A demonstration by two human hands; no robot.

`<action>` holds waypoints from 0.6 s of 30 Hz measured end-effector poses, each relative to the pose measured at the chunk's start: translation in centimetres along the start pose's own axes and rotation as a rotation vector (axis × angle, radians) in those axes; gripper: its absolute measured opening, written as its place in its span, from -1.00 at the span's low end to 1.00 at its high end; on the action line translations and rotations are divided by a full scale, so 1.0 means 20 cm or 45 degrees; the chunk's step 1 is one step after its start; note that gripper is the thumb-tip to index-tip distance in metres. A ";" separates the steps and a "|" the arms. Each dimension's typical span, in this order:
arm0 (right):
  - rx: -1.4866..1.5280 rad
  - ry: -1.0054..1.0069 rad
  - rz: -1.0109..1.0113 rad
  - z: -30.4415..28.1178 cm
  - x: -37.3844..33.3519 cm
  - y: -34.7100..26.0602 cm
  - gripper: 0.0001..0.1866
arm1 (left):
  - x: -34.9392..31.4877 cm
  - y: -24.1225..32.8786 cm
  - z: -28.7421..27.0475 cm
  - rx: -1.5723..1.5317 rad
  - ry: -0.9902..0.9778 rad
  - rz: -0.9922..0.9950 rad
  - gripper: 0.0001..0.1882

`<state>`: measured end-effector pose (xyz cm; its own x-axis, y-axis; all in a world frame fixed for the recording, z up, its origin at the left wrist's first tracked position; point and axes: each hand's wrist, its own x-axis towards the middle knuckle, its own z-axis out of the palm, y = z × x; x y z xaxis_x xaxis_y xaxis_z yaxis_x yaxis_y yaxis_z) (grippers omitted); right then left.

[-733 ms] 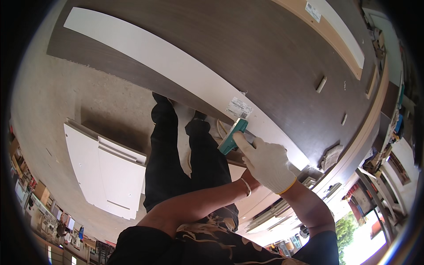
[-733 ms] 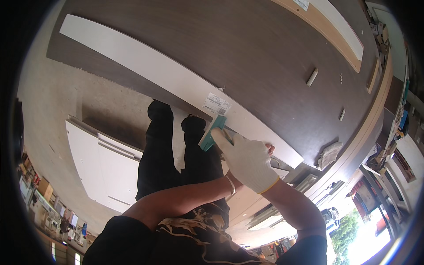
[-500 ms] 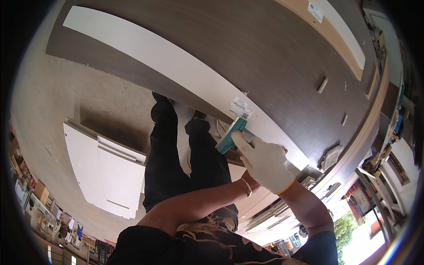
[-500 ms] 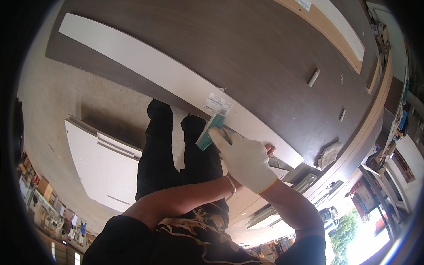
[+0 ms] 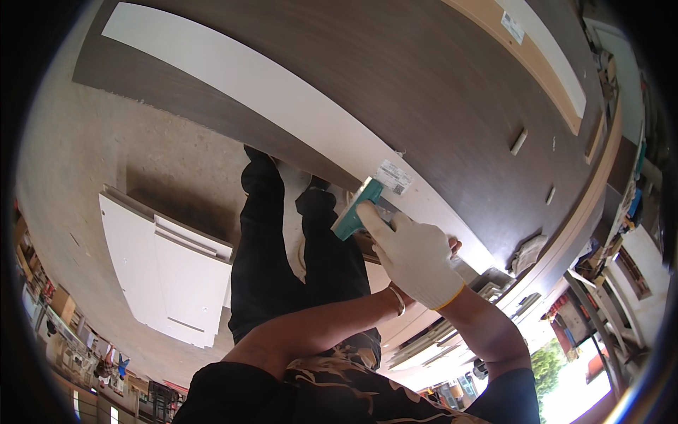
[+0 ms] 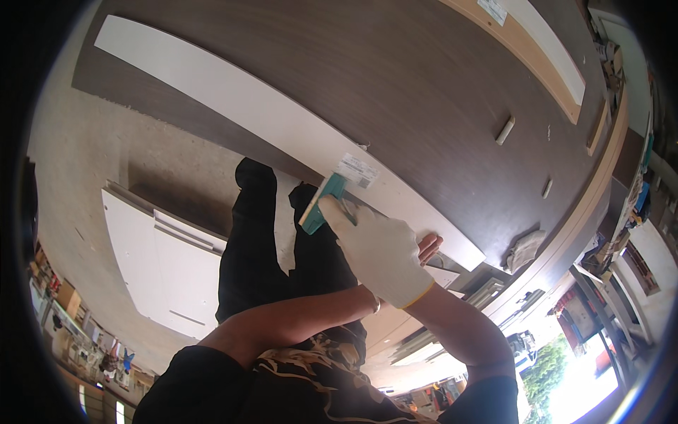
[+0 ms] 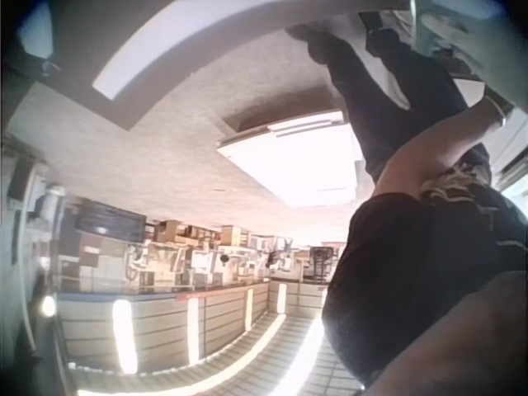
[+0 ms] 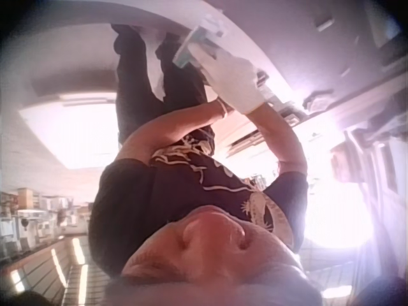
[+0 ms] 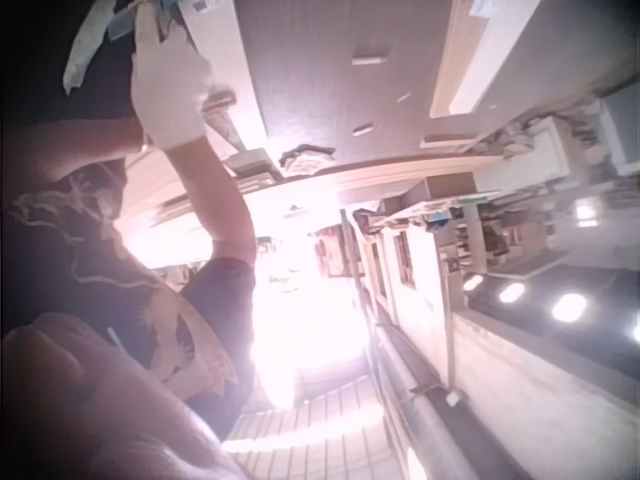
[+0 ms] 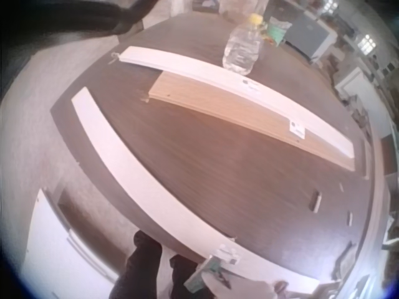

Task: The person scrapes labels off white wooden panels using a scraper, then wipes the panels with a cloth. The person also uses a spray gun to clean the surface of the panels.

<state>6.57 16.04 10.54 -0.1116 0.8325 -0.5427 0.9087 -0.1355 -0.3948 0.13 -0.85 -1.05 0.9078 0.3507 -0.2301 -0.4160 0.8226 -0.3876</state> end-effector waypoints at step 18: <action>-0.133 0.141 0.089 -0.14 0.18 -0.01 -0.37 | -0.02 0.11 0.12 2.608 0.012 -0.006 -0.65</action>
<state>7.03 20.54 10.82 -0.0066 0.8777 -0.4792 0.9503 -0.1436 -0.2762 -1.14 1.90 0.26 0.9055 0.3511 -0.2385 0.2464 0.0227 0.9689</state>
